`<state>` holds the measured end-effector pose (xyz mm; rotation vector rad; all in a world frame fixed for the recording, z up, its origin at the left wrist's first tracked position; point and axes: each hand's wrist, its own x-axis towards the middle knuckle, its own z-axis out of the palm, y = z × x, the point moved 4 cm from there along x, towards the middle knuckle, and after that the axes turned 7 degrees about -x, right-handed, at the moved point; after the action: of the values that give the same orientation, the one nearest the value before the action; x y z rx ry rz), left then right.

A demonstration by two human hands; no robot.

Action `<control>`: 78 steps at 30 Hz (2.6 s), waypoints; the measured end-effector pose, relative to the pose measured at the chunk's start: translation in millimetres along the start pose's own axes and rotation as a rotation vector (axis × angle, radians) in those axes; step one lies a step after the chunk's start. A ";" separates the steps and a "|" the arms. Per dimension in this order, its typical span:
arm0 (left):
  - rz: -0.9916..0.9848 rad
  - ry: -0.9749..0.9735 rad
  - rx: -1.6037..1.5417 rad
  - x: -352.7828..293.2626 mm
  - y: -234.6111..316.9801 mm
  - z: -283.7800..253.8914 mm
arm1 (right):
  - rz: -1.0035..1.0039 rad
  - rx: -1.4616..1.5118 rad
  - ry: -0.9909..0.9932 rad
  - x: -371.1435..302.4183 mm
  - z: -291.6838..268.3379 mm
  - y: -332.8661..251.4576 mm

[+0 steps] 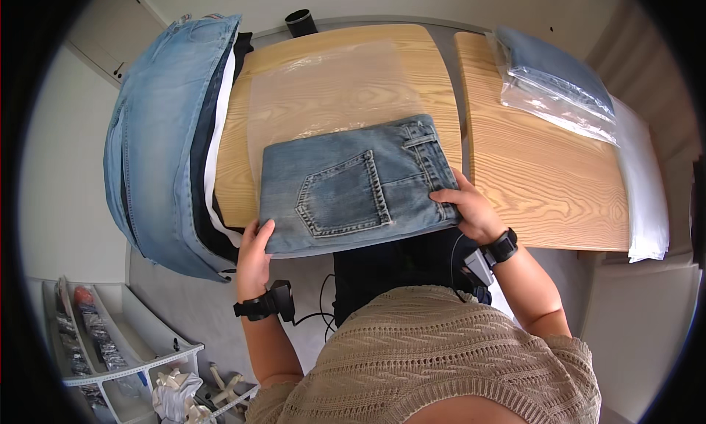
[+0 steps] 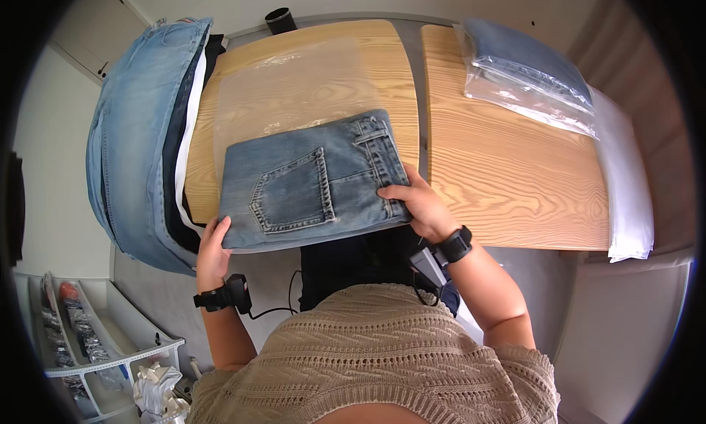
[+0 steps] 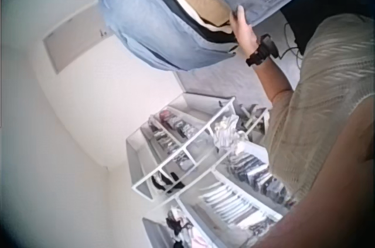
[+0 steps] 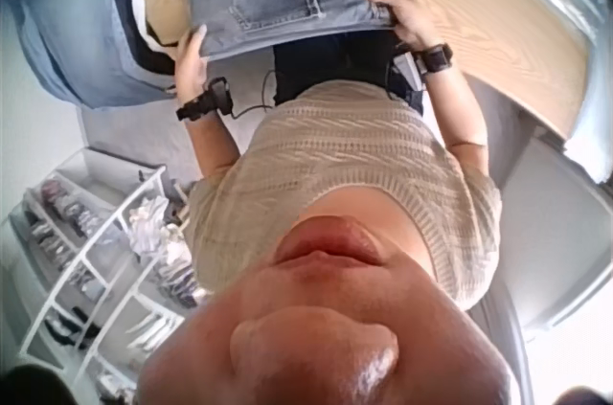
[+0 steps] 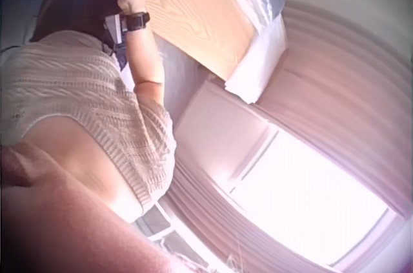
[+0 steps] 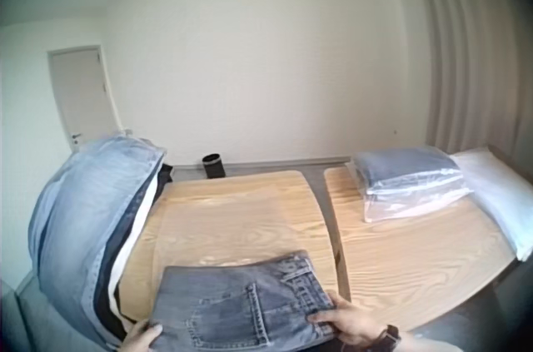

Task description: Fold a pair of denim jeans and place them into a plastic shipping bag.

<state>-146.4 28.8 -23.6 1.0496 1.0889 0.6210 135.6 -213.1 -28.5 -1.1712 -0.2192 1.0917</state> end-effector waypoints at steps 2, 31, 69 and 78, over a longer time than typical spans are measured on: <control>0.015 -0.185 -0.125 -8.6 6.0 10.5 | 0.017 0.023 -0.022 1.5 -1.1 2.2; 1.112 -0.610 0.869 -99.8 30.8 183.1 | -0.428 -0.170 -0.013 -12.6 4.8 -4.5; 1.092 -0.393 1.373 -49.5 14.6 23.1 | -0.304 -0.045 0.191 -65.1 -63.4 -33.9; 1.217 -0.308 1.283 -14.8 0.3 27.2 | -0.507 -0.131 0.410 -135.5 -101.2 -61.1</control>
<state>-126.8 6.4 -15.0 2.8927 0.3516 0.6000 167.8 -380.4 28.9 -1.3355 -0.2507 0.3875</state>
